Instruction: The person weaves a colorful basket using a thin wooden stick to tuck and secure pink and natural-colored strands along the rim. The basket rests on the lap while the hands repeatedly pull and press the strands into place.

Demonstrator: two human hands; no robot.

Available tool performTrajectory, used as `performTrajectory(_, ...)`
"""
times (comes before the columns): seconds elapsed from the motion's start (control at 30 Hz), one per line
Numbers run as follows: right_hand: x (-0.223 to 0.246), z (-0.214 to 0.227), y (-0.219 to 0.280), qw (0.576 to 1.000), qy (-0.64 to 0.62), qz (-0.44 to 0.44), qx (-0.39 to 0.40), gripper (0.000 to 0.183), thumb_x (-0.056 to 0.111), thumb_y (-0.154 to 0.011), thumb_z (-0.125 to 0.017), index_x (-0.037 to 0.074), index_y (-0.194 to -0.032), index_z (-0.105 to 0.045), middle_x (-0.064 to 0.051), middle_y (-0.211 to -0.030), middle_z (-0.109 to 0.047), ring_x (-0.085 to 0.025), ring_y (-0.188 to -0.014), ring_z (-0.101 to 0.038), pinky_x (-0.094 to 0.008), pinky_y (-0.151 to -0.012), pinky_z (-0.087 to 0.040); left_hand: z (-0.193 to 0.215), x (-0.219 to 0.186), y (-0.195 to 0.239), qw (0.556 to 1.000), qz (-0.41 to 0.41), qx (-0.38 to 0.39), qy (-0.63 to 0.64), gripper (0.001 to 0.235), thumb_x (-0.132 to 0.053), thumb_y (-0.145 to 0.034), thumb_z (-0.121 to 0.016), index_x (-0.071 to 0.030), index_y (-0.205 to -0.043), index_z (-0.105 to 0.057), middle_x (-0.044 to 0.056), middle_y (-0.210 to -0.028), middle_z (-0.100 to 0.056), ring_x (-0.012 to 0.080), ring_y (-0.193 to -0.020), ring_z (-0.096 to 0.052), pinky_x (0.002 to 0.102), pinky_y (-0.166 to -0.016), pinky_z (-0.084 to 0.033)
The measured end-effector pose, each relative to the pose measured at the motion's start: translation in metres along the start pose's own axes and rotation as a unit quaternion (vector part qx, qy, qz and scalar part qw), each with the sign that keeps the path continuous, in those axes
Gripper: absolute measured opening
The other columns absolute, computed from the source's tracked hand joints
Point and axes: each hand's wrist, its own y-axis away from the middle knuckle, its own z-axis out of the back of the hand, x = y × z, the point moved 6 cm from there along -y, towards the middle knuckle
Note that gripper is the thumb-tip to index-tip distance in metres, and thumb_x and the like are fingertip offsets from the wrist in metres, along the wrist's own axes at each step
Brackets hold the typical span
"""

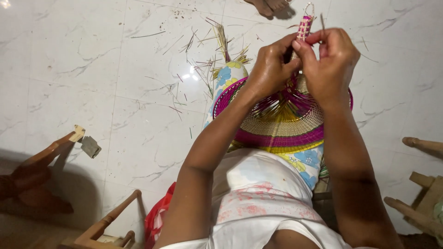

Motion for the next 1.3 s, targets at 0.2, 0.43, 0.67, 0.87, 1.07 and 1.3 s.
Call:
performTrajectory(0.2,-0.008,-0.006,0.002,0.998,-0.023,-0.043,0.026,0.020,0.000,-0.111,-0.083,-0.002,-0.100,-0.067,-0.004,-0.076,-0.049,-0.015,-0.067,-0.043,-0.035,-0.062,-0.041,0.006,-0.011,0.004,0.999,-0.051,-0.011,0.000,0.011,-0.003,-0.094,-0.067,-0.008,-0.104,-0.066,-0.003,-0.067,-0.055,0.0071,-0.058,-0.044,0.024,-0.053,-0.038)
performTrajectory(0.43,0.001,-0.001,0.007,0.997,0.070,-0.013,0.009,0.021,0.006,-0.110,-0.083,0.000,-0.101,-0.065,-0.008,-0.089,-0.058,-0.020,-0.072,-0.047,-0.040,-0.065,-0.042,0.004,-0.016,0.005,0.998,-0.044,-0.023,-0.039,0.020,-0.009,-0.095,-0.066,-0.011,-0.114,-0.067,-0.004,-0.069,-0.053,0.0081,-0.065,-0.044,0.026,-0.062,-0.039)
performTrajectory(0.67,0.005,-0.001,0.007,0.998,0.035,-0.050,0.032,0.018,0.006,-0.116,-0.069,-0.001,-0.103,-0.059,-0.006,-0.085,-0.057,-0.018,-0.069,-0.049,-0.038,-0.061,-0.042,0.003,-0.019,0.007,0.998,-0.050,-0.026,-0.034,0.018,-0.015,-0.097,-0.065,-0.013,-0.115,-0.066,-0.005,-0.078,-0.063,0.0066,-0.072,-0.052,0.026,-0.066,-0.044)
performTrajectory(0.87,0.000,-0.006,0.025,0.996,-0.038,-0.069,0.039,0.019,0.002,-0.117,-0.064,0.000,-0.101,-0.054,-0.002,-0.073,-0.046,-0.013,-0.062,-0.040,-0.034,-0.055,-0.037,-0.001,0.010,-0.004,1.000,-0.020,-0.018,0.006,0.024,-0.007,-0.094,-0.070,-0.008,-0.118,-0.068,0.000,-0.078,-0.073,0.0071,-0.060,-0.056,0.022,-0.052,-0.047)
performTrajectory(1.07,-0.019,-0.016,0.057,0.979,-0.143,-0.141,0.022,0.022,0.023,-0.117,-0.046,0.007,-0.102,-0.051,0.002,-0.071,-0.041,-0.009,-0.058,-0.034,-0.030,-0.051,-0.028,0.013,0.027,-0.010,0.999,-0.034,-0.029,0.004,0.025,-0.031,-0.093,-0.067,-0.009,-0.104,-0.068,-0.004,-0.067,-0.058,0.0085,-0.058,-0.050,0.026,-0.054,-0.042)
performTrajectory(1.3,-0.012,-0.001,0.058,0.972,-0.209,-0.046,-0.092,0.020,0.010,-0.116,-0.057,-0.008,-0.112,-0.065,-0.020,-0.111,-0.059,-0.023,-0.084,-0.062,-0.034,-0.077,-0.063,0.012,0.011,-0.005,0.998,-0.051,0.001,0.021,0.029,-0.037,-0.101,-0.056,-0.011,-0.109,-0.064,-0.004,-0.070,-0.055,0.0088,-0.059,-0.050,0.026,-0.053,-0.039)
